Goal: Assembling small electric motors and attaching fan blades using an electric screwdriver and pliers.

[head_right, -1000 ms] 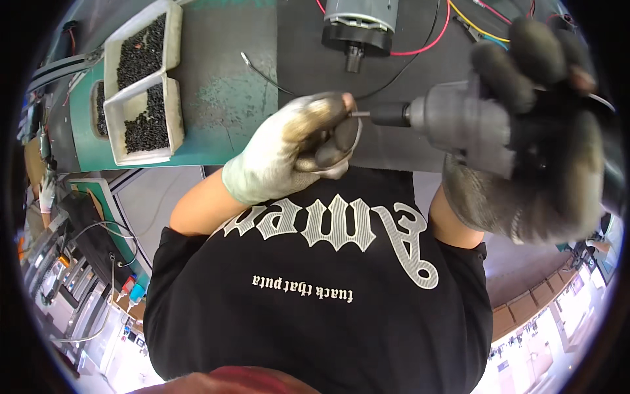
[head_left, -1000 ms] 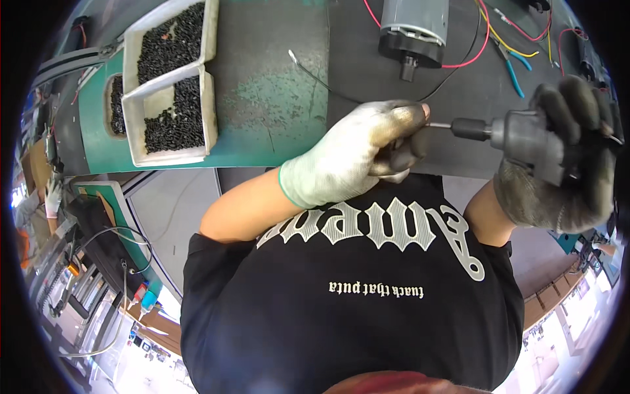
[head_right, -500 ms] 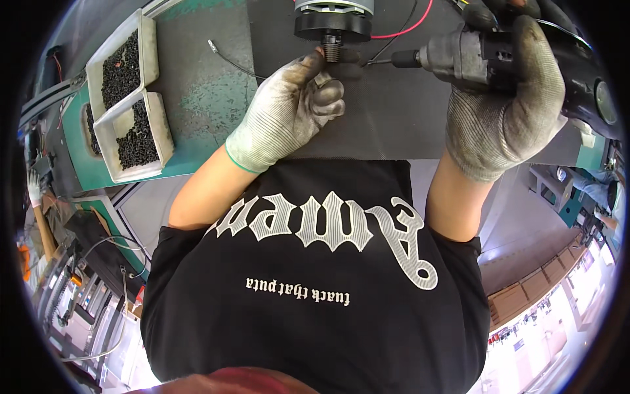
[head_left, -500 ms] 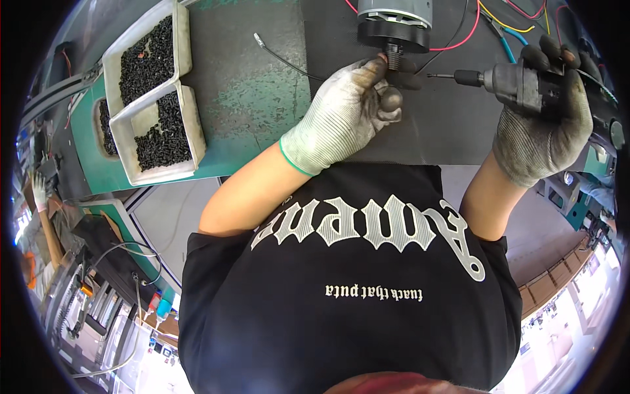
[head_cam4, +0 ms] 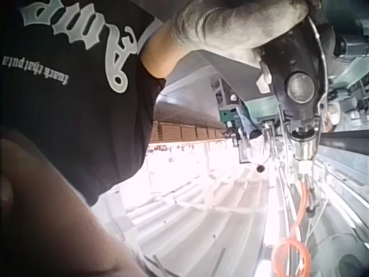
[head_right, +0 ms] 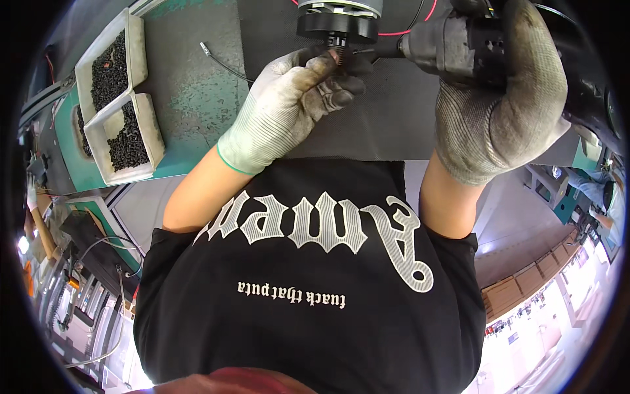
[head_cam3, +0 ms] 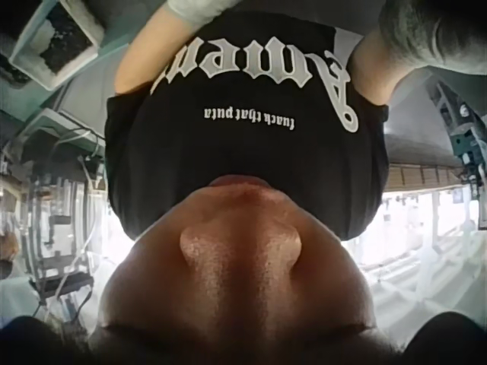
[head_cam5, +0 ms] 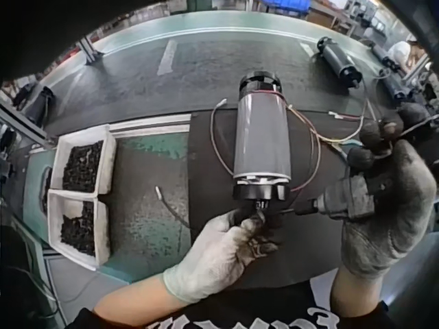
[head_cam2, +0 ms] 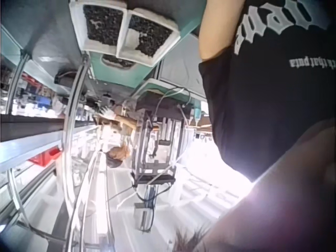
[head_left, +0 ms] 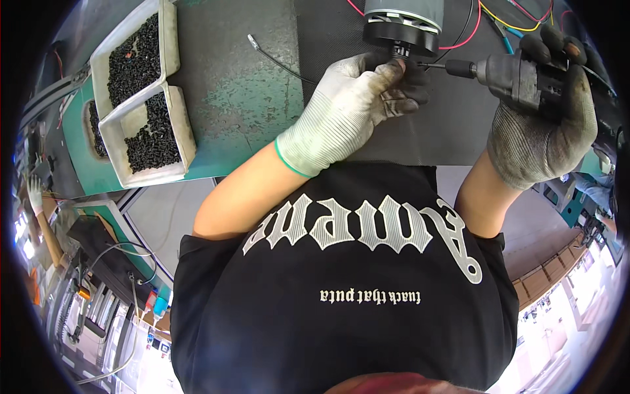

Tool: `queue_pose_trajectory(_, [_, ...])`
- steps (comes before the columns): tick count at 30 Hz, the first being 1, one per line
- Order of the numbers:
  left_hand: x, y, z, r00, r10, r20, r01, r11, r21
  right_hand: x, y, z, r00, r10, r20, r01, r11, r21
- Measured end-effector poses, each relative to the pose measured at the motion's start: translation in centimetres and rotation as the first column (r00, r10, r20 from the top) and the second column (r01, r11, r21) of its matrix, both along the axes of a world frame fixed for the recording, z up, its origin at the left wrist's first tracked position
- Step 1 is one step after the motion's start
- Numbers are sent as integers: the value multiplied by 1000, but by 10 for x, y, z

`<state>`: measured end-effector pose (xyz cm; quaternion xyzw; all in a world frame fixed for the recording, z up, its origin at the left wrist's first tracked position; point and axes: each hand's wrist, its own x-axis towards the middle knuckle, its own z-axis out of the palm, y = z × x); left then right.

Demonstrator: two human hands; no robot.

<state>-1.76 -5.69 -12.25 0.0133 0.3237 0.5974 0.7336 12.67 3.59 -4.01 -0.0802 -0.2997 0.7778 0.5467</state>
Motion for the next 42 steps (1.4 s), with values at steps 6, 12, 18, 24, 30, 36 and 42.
queue_pose_trajectory(6, [-1, 3, -3, 988, -70, -136, 67, 997, -30, -4, -1, -1, 1000, 12, 0, -12, 999, 33])
queue_pose_trajectory(12, [5, 5, -1, 973, -73, -220, 60, 996, -63, -6, -3, -3, 999, 44, 9, -45, 997, 65])
queue_pose_trajectory(18, [5, 7, -2, 976, -81, -201, 67, 995, -74, -5, -4, -3, 992, 82, 94, -93, 988, 121])
queue_pose_trajectory(24, [4, 4, -2, 979, -94, -181, 87, 995, -49, -2, -2, -6, 984, 144, 100, -156, 980, 124])
queue_pose_trajectory(30, [3, 7, -4, 978, -82, -191, 77, 996, -35, -6, 2, -10, 994, 0, 108, -1, 1000, 13])
queue_pose_trajectory(36, [3, 13, 0, 981, -77, -178, 71, 997, -41, -15, -5, 3, 855, -397, 334, 411, 911, 31])
queue_pose_trajectory(42, [5, 4, -9, 1000, 4, 0, -4, 1000, -22, -37, -12, 41, 573, -693, 438, 718, 682, 140])
